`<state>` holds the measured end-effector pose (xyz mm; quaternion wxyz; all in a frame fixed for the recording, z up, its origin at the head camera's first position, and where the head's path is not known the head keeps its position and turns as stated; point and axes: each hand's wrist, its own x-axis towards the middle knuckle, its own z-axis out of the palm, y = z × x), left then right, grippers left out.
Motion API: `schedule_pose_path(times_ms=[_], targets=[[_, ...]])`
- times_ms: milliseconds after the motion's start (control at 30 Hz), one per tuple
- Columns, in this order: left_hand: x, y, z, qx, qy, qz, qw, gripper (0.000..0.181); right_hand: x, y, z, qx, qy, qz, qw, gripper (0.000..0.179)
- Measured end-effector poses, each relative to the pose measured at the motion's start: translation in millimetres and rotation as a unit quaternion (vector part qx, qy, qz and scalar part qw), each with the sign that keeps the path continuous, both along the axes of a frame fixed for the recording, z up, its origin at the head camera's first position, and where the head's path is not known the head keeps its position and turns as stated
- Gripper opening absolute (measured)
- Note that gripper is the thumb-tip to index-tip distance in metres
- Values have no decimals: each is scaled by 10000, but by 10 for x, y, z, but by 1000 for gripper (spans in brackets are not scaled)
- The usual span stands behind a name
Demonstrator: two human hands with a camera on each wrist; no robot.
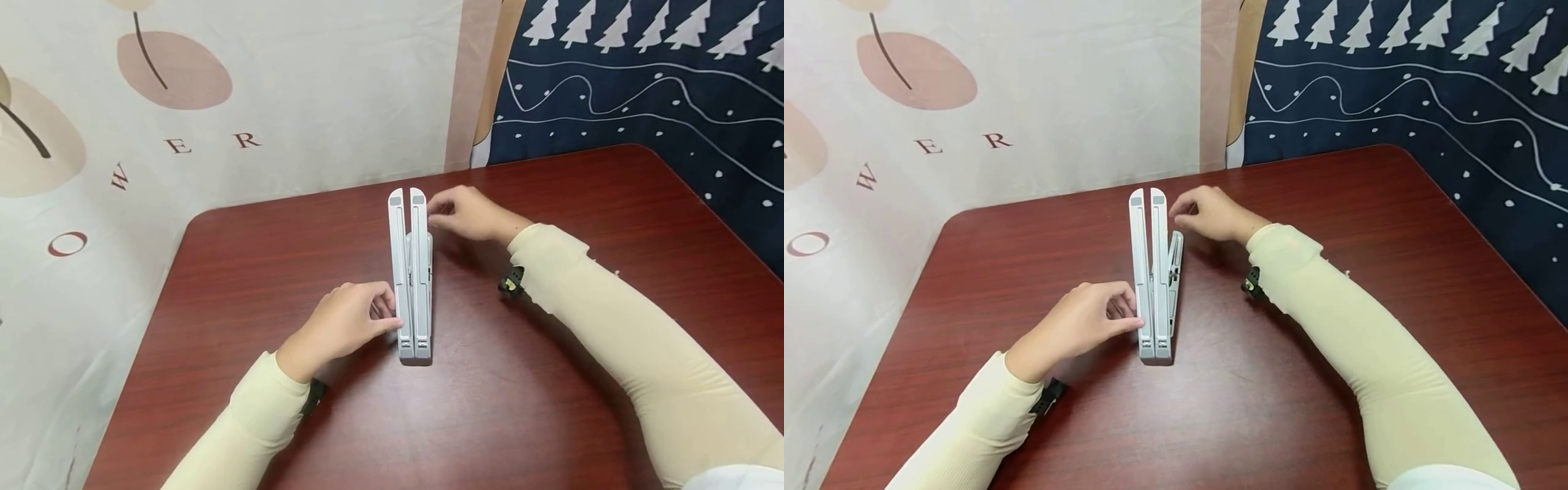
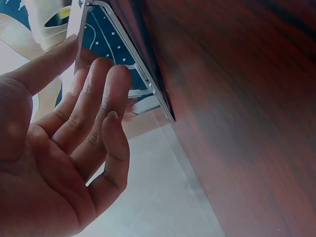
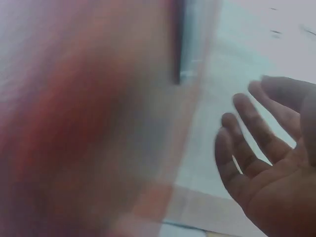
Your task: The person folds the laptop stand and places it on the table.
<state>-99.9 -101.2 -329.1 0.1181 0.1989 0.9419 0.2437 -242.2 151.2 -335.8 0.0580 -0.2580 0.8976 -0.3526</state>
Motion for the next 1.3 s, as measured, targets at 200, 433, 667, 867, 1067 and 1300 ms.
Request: schedule_pose_path(times_ms=[200, 433, 667, 867, 1067, 1300], targets=[[8, 0, 9, -1, 13, 10, 10000, 23, 88, 26, 374, -1379, -665, -560, 9866, 19], [20, -3, -2, 26, 25, -16, 10000, 22, 126, -47, 492, -1381, -954, -437, 9849, 21], [16, 7, -15, 51, 128, -77, 9999, 22, 113, -116, 521, -1289, -1122, -412, 9844, 21], [8, 20, -4, 51, 176, -101, 9998, 22, 68, -154, 578, -1179, -1306, -433, 9834, 19], [21, 24, 0, -148, 324, -121, 9993, 22, 33, -199, 606, -1103, -1447, -430, 9824, 17], [90, 91, 3, -694, 1145, 62, 9910, 28, 49, -205, 579, -1244, -1474, -448, 9802, 15]])
